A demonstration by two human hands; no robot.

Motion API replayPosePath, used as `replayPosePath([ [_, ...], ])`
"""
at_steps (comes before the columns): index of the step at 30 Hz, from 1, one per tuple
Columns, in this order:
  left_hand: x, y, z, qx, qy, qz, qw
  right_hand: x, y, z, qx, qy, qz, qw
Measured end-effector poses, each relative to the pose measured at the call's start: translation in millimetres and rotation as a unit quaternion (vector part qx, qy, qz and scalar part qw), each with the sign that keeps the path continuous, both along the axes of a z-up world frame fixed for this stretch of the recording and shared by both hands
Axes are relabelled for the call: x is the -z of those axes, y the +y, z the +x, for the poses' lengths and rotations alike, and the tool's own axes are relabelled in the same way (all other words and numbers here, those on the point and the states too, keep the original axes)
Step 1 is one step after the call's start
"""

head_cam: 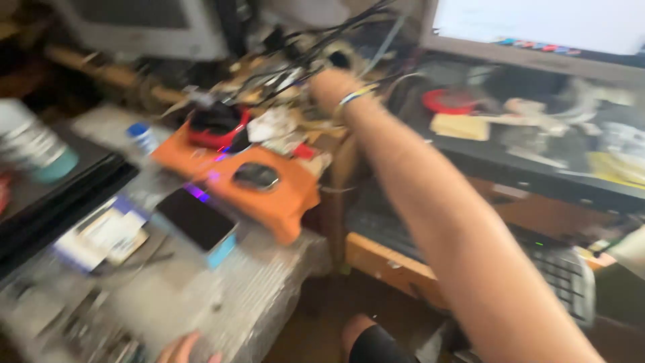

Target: Repairing and inspecting computer hardware components at a cluttered workstation

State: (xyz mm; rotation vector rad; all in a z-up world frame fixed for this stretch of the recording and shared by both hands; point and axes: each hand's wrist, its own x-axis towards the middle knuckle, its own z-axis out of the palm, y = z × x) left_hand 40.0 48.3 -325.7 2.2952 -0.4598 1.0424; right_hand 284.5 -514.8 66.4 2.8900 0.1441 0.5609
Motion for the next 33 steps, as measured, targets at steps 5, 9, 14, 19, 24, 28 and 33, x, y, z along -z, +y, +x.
replayPosePath([
  [5,-187,-63,-93,-0.016,0.095,-0.044,0.994,-71,17,-67,0.032,0.072,0.022,0.997],
  [9,-185,-64,-88,0.004,0.074,-0.039,0.996,-81,-5,-76,0.021,0.085,0.017,0.996],
  [14,-178,-59,-85,0.013,0.075,-0.031,0.997,-66,47,-94,0.066,0.177,-0.049,0.981],
  [19,-190,-59,-92,-0.01,0.18,-0.037,0.983,-1,61,-59,0.071,0.157,-0.152,0.973],
  [24,-191,-59,-93,-0.004,0.168,-0.04,0.985,18,61,-49,0.134,0.124,-0.127,0.975],
  [28,-186,-60,-92,-0.008,0.133,-0.061,0.989,7,60,-54,0.13,0.136,-0.127,0.974],
  [33,-181,-56,-87,0.012,0.119,-0.049,0.992,-6,70,-60,0.174,0.241,-0.086,0.951],
])
